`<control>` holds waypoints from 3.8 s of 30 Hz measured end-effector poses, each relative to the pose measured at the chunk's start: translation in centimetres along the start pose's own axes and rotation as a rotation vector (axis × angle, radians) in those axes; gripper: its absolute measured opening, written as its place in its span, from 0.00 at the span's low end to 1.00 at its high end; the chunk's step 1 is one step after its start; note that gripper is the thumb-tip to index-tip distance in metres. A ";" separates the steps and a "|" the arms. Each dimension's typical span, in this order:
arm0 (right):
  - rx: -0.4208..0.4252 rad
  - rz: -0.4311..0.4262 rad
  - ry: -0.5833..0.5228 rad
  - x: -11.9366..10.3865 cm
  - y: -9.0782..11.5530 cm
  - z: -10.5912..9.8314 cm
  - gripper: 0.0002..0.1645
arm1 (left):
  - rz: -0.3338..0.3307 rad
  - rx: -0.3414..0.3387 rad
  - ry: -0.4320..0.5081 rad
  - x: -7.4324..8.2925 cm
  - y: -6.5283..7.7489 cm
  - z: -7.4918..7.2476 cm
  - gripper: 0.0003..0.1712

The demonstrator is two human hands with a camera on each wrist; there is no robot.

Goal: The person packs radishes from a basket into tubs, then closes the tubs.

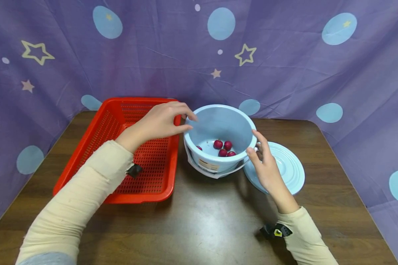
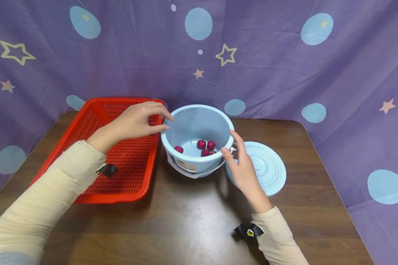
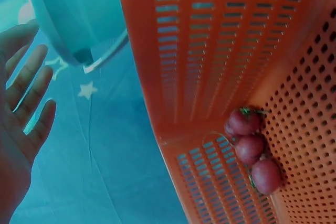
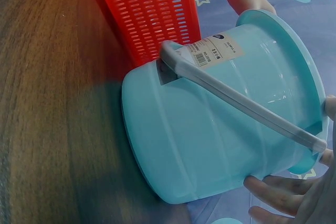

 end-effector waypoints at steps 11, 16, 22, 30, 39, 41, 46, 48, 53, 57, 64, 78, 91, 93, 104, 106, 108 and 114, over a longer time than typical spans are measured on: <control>-0.005 0.009 0.011 -0.1 0.0 -0.1 0.34 | -0.186 0.042 -0.003 -4.2 1.3 -1.1 0.09; -0.005 0.011 0.022 -0.2 0.0 -0.1 0.34 | -0.282 0.054 -0.017 -6.4 2.1 -1.2 0.12; -0.005 0.015 0.032 -0.3 0.0 -0.1 0.34 | -0.377 0.068 -0.009 -8.6 3.1 -1.2 0.13; -0.002 0.011 0.039 -0.4 0.1 -0.1 0.34 | -0.491 0.061 0.027 -10.9 3.9 -1.1 0.16; -0.005 0.025 0.041 -0.5 0.0 -0.1 0.34 | -0.623 0.041 0.095 -13.5 5.3 -0.3 0.19; -0.005 0.029 0.047 -0.4 0.0 -0.1 0.34 | -0.645 0.010 0.088 -13.9 5.7 0.0 0.20; -0.005 0.033 0.057 -0.4 0.1 -0.1 0.34 | -0.703 -0.069 0.063 -14.8 6.7 0.5 0.23; -0.005 0.031 0.057 -0.3 0.1 -0.1 0.34 | -0.715 -0.088 0.047 -15.0 7.0 0.6 0.24; -0.003 0.027 0.054 -0.3 0.0 -0.1 0.34 | -0.725 -0.130 0.043 -15.4 7.5 1.2 0.26; -0.002 0.024 0.053 -0.3 0.0 -0.1 0.34 | -0.727 -0.177 0.059 -15.4 7.6 1.7 0.28; -0.004 0.028 0.057 -0.3 0.0 -0.2 0.34 | -0.725 -0.230 0.039 -15.6 7.7 2.3 0.28; -0.007 0.025 0.046 -0.3 0.0 -0.1 0.34 | -0.675 -0.237 0.031 -15.3 7.5 2.0 0.26; -0.004 0.013 0.055 -0.3 0.2 -0.1 0.34 | -0.602 -0.127 0.022 -13.7 6.2 0.5 0.22; -0.003 0.011 0.060 -0.4 0.1 -0.2 0.34 | -0.592 -0.109 0.024 -13.1 5.9 0.3 0.23; -0.016 0.029 0.078 -0.7 0.2 -0.2 0.34 | -0.487 -0.011 0.034 -9.7 4.4 -1.4 0.21; -0.015 0.026 0.086 -0.7 0.3 -0.2 0.34 | -0.467 0.006 0.043 -8.9 4.2 -1.6 0.21; -0.016 0.019 0.087 -0.6 0.3 -0.2 0.34 | -0.445 0.017 0.054 -8.3 4.0 -1.7 0.21; -0.012 0.003 0.083 -0.5 0.3 -0.1 0.34 | -0.405 0.047 0.072 -6.6 3.5 -2.2 0.22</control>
Point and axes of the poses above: each hand's wrist, its own y-axis away from the middle knuckle, its own z-axis out of the palm, x = y × z, the point moved 2 cm from there along -y, towards the middle knuckle, and after that the axes turned 15 degrees about x, right-handed, at the moved point
